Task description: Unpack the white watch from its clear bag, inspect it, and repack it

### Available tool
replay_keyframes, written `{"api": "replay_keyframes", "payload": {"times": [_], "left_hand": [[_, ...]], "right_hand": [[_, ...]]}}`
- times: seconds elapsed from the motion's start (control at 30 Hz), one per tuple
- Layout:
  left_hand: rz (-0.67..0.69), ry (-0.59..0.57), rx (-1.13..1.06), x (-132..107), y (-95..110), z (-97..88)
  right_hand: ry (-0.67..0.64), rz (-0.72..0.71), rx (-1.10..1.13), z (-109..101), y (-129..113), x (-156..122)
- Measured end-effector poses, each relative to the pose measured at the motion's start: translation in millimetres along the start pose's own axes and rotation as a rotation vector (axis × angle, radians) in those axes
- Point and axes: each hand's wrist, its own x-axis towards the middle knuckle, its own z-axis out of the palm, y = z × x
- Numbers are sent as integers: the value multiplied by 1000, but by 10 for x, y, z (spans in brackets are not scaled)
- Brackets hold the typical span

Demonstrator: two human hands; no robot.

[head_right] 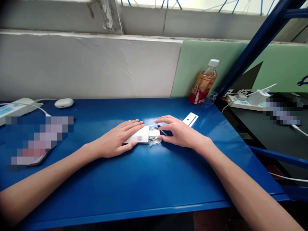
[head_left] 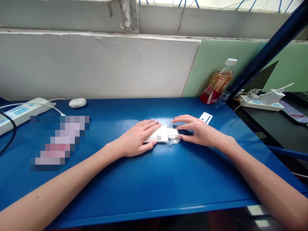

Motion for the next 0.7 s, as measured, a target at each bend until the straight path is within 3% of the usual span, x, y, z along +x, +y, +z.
{"api": "replay_keyframes", "payload": {"times": [0.4,0.7], "left_hand": [[2,11,25,-1,5,16],[-7,23,8,12,14,11]], "right_hand": [[133,66,-64,307,-157,53],[159,127,-157,197,-239,56]]}}
